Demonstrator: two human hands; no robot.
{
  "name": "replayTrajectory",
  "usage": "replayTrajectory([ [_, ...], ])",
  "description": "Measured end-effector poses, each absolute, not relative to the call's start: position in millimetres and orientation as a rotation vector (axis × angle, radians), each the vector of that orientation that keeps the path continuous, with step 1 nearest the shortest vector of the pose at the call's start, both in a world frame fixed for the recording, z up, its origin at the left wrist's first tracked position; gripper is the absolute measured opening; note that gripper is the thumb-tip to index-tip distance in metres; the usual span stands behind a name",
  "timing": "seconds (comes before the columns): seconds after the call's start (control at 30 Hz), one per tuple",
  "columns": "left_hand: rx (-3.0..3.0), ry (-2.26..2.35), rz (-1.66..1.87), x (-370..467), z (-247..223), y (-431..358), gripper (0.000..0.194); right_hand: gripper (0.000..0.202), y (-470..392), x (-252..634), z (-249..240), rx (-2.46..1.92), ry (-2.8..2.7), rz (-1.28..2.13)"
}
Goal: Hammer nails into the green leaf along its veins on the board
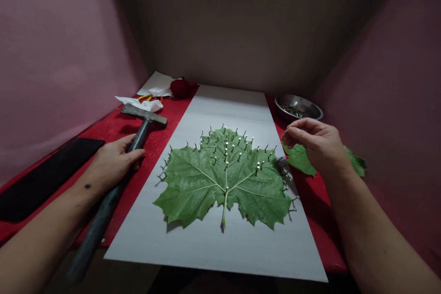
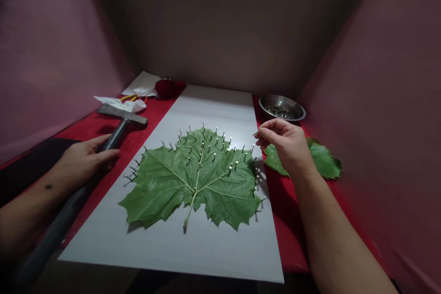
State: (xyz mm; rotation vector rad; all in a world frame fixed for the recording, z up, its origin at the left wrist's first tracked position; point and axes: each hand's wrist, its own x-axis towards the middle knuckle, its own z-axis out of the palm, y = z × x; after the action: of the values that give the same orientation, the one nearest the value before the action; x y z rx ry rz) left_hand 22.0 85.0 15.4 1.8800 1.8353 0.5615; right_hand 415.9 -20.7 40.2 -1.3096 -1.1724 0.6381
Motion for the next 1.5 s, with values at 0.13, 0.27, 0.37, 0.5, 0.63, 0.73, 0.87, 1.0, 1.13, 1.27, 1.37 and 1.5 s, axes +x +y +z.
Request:
replayTrajectory([
  [0.13,1.866,1.849,0.569,24,17,84,0.054,0.011,-21,415,42,-1.364,-1.204,0.629],
  [0.27,1.862,1.849,0.559,25,19,82,0.053,0.013,-23,414,46,-1.429,-1.224,0.594],
  [0.37,1.854,1.878,0.551,25,20,82,0.054,0.014,-26,415,51,-1.471,-1.257,0.571],
  [0.5,1.867,1.891,0.535,24,19,82,0.055,0.015,-34,412,55,-1.564,-1.424,0.600],
  [0.63,1.887,1.885,0.514,23,18,83,0.051,0.009,-44,405,50,-1.633,-1.653,0.554],
  [0.73,1.893,1.896,0.522,22,17,85,0.047,0.007,-50,401,40,-1.654,-1.701,0.434],
  [0.87,1.903,1.907,0.509,19,14,89,0.042,0.007,-53,400,27,-1.703,-1.640,0.359],
  [1.0,1.909,1.909,0.498,17,12,90,0.040,0.007,-52,402,20,-1.696,-1.612,0.372],
  [1.13,1.908,1.922,0.490,19,13,89,0.047,0.007,-53,401,18,-1.684,-1.592,0.389],
  [1.27,1.934,1.966,0.469,21,15,88,0.043,0.008,-52,401,16,-1.686,-1.594,0.394],
  [1.37,1.959,1.976,0.447,23,18,87,0.042,0.008,-51,402,15,-1.701,-1.604,0.397],
  [1.5,1.917,1.968,0.466,24,18,87,0.046,0.007,-51,402,15,-1.713,-1.606,0.403],
])
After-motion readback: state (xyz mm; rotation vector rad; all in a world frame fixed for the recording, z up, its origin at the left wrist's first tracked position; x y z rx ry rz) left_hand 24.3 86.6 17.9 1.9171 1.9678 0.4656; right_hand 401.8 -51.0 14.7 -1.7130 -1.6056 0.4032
